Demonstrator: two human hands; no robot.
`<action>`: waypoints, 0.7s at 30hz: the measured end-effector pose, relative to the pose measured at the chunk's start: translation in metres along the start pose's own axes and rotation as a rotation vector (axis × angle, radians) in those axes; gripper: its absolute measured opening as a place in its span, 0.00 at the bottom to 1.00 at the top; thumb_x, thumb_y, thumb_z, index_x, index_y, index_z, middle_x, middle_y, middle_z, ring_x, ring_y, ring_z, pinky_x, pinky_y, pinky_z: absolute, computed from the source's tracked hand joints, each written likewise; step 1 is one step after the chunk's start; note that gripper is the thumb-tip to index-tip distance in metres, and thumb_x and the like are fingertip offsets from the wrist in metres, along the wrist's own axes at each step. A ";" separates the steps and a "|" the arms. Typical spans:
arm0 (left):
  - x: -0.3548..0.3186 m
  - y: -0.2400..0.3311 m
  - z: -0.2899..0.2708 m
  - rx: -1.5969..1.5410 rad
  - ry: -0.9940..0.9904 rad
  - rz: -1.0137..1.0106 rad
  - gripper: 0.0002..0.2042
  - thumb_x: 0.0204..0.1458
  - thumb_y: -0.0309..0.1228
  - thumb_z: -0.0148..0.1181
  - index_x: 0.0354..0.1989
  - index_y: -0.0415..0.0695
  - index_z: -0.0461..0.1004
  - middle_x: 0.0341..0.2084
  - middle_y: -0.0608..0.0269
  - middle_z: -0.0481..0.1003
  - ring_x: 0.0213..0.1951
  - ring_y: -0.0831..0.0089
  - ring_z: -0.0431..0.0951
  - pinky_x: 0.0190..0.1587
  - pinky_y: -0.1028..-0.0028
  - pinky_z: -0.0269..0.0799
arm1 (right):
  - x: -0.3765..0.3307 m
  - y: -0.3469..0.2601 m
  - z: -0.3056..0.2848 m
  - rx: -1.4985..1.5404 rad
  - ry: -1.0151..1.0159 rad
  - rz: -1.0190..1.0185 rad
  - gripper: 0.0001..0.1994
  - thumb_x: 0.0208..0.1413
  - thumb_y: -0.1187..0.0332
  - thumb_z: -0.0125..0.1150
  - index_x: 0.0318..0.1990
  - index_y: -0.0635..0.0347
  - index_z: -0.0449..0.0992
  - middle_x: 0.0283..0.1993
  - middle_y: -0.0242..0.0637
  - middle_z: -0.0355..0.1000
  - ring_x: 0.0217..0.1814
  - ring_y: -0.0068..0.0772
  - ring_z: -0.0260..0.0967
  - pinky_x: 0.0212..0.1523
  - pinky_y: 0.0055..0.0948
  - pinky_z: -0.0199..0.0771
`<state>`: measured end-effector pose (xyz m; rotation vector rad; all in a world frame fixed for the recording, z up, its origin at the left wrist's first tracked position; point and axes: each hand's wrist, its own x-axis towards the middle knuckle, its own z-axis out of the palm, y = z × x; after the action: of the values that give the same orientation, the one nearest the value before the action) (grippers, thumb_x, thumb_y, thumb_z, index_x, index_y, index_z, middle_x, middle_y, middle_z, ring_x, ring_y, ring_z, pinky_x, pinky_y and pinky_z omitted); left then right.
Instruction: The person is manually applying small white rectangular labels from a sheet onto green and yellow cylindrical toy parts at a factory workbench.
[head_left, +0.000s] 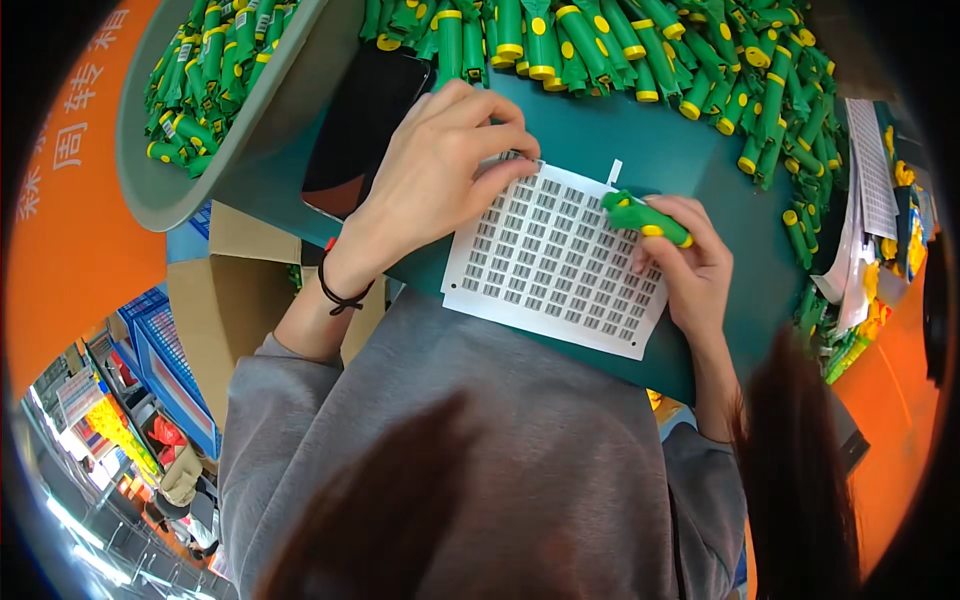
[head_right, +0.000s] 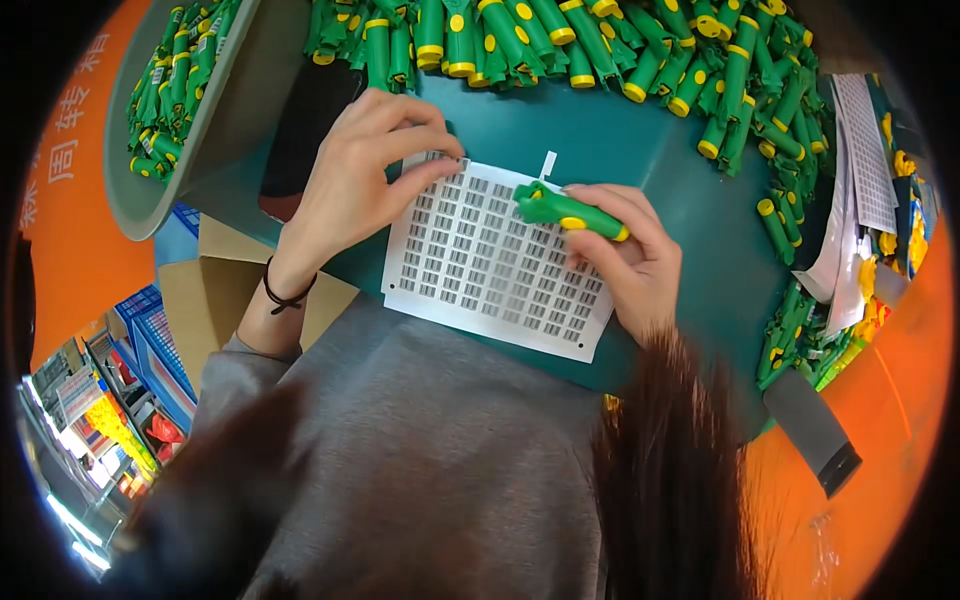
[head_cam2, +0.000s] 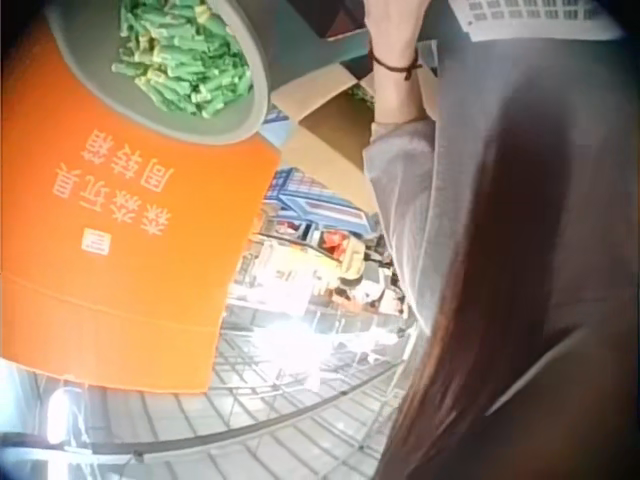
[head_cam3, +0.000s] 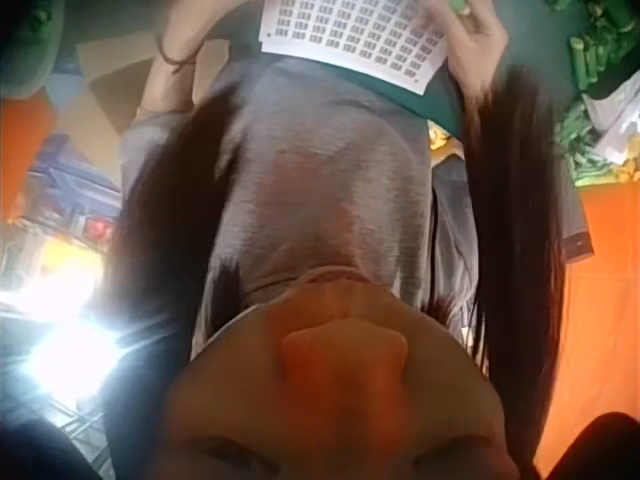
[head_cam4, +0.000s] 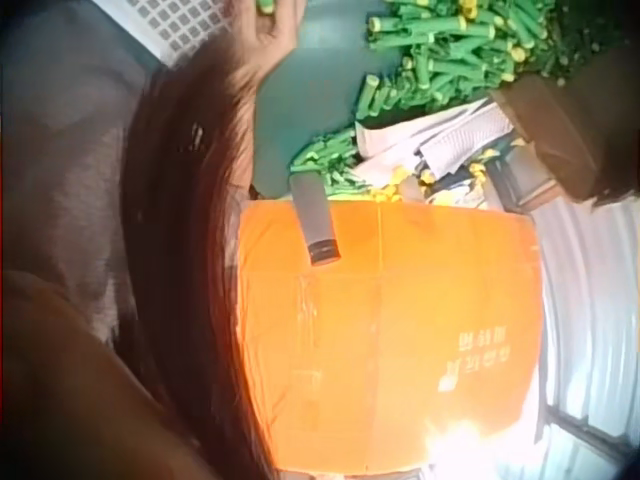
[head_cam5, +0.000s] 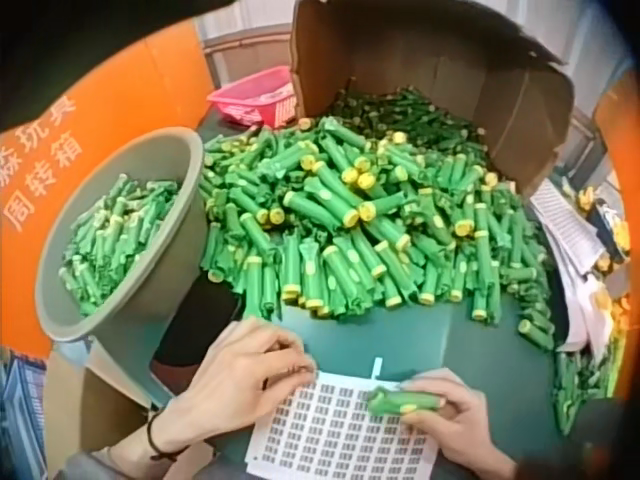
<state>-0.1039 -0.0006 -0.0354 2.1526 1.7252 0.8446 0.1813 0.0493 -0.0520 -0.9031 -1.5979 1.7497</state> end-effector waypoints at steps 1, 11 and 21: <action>-0.001 -0.003 0.001 0.007 -0.032 0.033 0.07 0.46 0.32 0.69 0.33 0.46 0.81 0.37 0.68 0.75 0.43 0.67 0.73 0.47 0.66 0.69 | -0.002 0.005 0.004 -0.029 0.000 0.000 0.15 0.58 0.82 0.56 0.53 0.70 0.74 0.56 0.44 0.65 0.42 0.29 0.73 0.41 0.26 0.77; 0.011 0.031 -0.011 -0.382 0.006 -0.009 0.06 0.46 0.22 0.68 0.32 0.41 0.79 0.37 0.63 0.78 0.43 0.69 0.75 0.46 0.72 0.68 | -0.001 0.010 0.020 0.221 0.065 -0.046 0.17 0.53 0.86 0.63 0.50 0.69 0.73 0.53 0.44 0.69 0.56 0.33 0.70 0.58 0.30 0.72; 0.025 0.064 0.022 -0.814 -0.182 -0.187 0.04 0.55 0.25 0.64 0.36 0.38 0.78 0.40 0.60 0.78 0.45 0.74 0.76 0.51 0.74 0.70 | -0.009 0.007 0.015 0.108 0.119 -0.155 0.21 0.50 0.89 0.63 0.53 0.68 0.72 0.55 0.44 0.69 0.59 0.34 0.69 0.59 0.32 0.73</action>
<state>-0.0365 0.0093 -0.0118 1.4457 1.1698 1.0254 0.1748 0.0323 -0.0575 -0.7944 -1.4426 1.6276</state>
